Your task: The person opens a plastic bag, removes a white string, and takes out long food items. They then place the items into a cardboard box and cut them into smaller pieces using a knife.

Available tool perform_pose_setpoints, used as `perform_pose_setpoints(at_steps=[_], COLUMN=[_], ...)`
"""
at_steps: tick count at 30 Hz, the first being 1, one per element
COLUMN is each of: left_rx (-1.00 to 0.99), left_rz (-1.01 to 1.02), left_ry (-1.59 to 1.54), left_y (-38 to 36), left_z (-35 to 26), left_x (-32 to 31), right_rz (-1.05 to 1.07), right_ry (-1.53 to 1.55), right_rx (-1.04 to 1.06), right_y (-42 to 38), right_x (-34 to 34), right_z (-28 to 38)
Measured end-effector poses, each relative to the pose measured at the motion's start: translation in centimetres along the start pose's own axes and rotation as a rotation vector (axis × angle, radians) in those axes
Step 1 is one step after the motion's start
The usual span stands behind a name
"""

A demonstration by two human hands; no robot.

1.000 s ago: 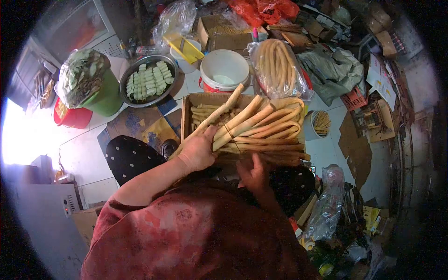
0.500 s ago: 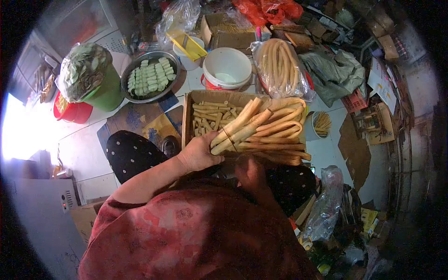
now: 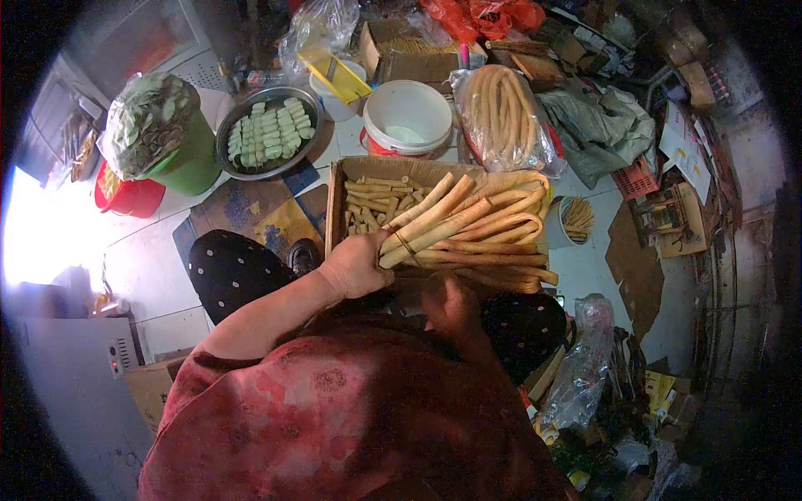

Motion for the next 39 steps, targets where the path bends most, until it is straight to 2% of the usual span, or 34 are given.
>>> perform_pose_setpoints(at_steps=[7,9,10,12,16,19,21,22,24,26,29,31,33,35,37,39], left_rx=[0.0,0.003,0.006,0.061,0.215,0.237,0.247,0.256,0.291,0.325,0.26,0.073,0.103,0.134,0.183,0.147], left_rz=[-0.019,-0.018,-0.016,0.222,0.34,0.345,0.352,0.358,0.343,0.33,0.3,0.184,0.191,0.198,0.2,0.179], left_ry=[0.018,-0.175,-0.176,-0.594,-0.734,-0.754,-0.755,-0.754,-0.715,-0.675,-0.615,-0.644,-0.606,-0.568,-0.32,-0.306], left_y=[0.7,0.8,1.0,1.2,0.8,0.5,0.3,0.3,0.4,0.6,0.6,0.5,0.3,0.2,0.2,0.3], left_z=[0.8,0.7,0.8,1.4,2.2,1.1,1.0,1.0,1.2,1.9,2.5,1.7,1.3,0.8,0.7,0.1], left_x=[-0.4,-0.5,-0.5,-1.0,-1.0,-0.6,-0.6,-0.6,-0.8,-1.2,-1.8,-1.5,-1.3,-0.9,-0.5,-0.3], right_rz=[-0.011,-0.088,-0.086,0.029,0.152,0.168,-0.041,-0.041,0.081,0.08,0.061,0.043,0.068,0.036,0.003,0.044], right_ry=[0.054,0.13,0.132,0.198,0.135,0.094,-0.05,-0.051,-0.014,-0.062,-0.094,-0.078,-0.063,-0.087,-0.111,-0.113], right_rx=[-0.022,0.034,0.031,-0.104,-0.271,-0.273,0.11,0.111,-0.103,-0.095,-0.049,-0.007,-0.086,-0.061,-0.038,-0.11], right_y=[0.2,0.4,0.6,0.9,1.3,1.2,1.3,1.3,1.2,1.0,1.2,1.2,1.0,0.5,0.4,0.4], right_x=[-0.3,-0.1,0.1,0.1,-0.1,-1.0,-0.7,-0.6,-0.8,-1.0,-0.7,-0.4,-0.3,-0.5,-0.3,0.2], right_z=[0.1,1.1,1.5,1.9,2.0,0.7,1.5,1.7,1.4,1.0,1.2,1.9,2.1,1.6,1.9,2.5])
Point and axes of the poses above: each hand's wrist, its own y-axis towards the middle knuckle, its own x-axis out of the back of the hand, z = x × y, the point moved 4 cm from there along y, towards the middle knuckle, and after that the axes turned 4 degrees about -z, right-handed, at the moved point
